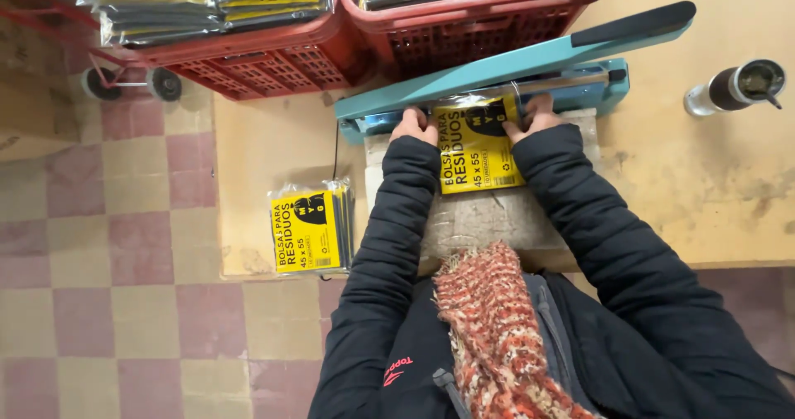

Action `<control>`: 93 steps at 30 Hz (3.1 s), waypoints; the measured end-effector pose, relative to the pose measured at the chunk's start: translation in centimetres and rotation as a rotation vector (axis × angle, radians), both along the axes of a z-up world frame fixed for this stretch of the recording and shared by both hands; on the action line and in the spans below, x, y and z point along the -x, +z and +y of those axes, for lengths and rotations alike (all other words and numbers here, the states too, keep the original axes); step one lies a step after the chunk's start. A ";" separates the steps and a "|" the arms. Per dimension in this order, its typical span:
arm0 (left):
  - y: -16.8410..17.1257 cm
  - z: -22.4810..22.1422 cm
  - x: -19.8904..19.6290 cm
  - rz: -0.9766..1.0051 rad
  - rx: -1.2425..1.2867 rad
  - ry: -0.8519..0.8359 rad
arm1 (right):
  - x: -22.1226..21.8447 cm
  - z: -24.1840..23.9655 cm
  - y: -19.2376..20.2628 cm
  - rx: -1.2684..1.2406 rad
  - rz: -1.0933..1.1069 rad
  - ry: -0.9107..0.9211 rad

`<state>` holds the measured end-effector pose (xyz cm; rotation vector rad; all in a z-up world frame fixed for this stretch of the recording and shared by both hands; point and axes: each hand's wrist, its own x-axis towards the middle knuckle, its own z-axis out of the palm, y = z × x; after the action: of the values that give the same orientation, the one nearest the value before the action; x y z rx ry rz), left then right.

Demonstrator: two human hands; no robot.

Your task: Packaging and sealing stacks of plastic trash bags into individual retail units using a heat sealer.

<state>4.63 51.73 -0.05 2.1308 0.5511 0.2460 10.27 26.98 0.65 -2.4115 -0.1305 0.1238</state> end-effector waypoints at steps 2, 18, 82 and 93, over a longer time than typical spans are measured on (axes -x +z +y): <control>-0.6 0.0 -0.2 -0.025 -0.029 0.031 | 0.3 0.6 1.7 0.114 -0.011 0.016; -2.0 0.1 -0.5 -0.100 -0.169 0.087 | -10.7 5.0 9.9 0.283 -0.315 0.672; 11.9 17.4 23.1 -0.383 0.030 0.069 | -4.6 1.0 1.1 0.235 -0.004 0.459; 5.3 8.8 16.0 -0.373 0.507 -0.165 | 0.1 -7.3 -2.3 -0.650 0.084 0.170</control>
<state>-11.35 60.49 5.27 1.5766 0.1886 0.3585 10.14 19.72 -1.62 -1.7429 -0.2891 0.2228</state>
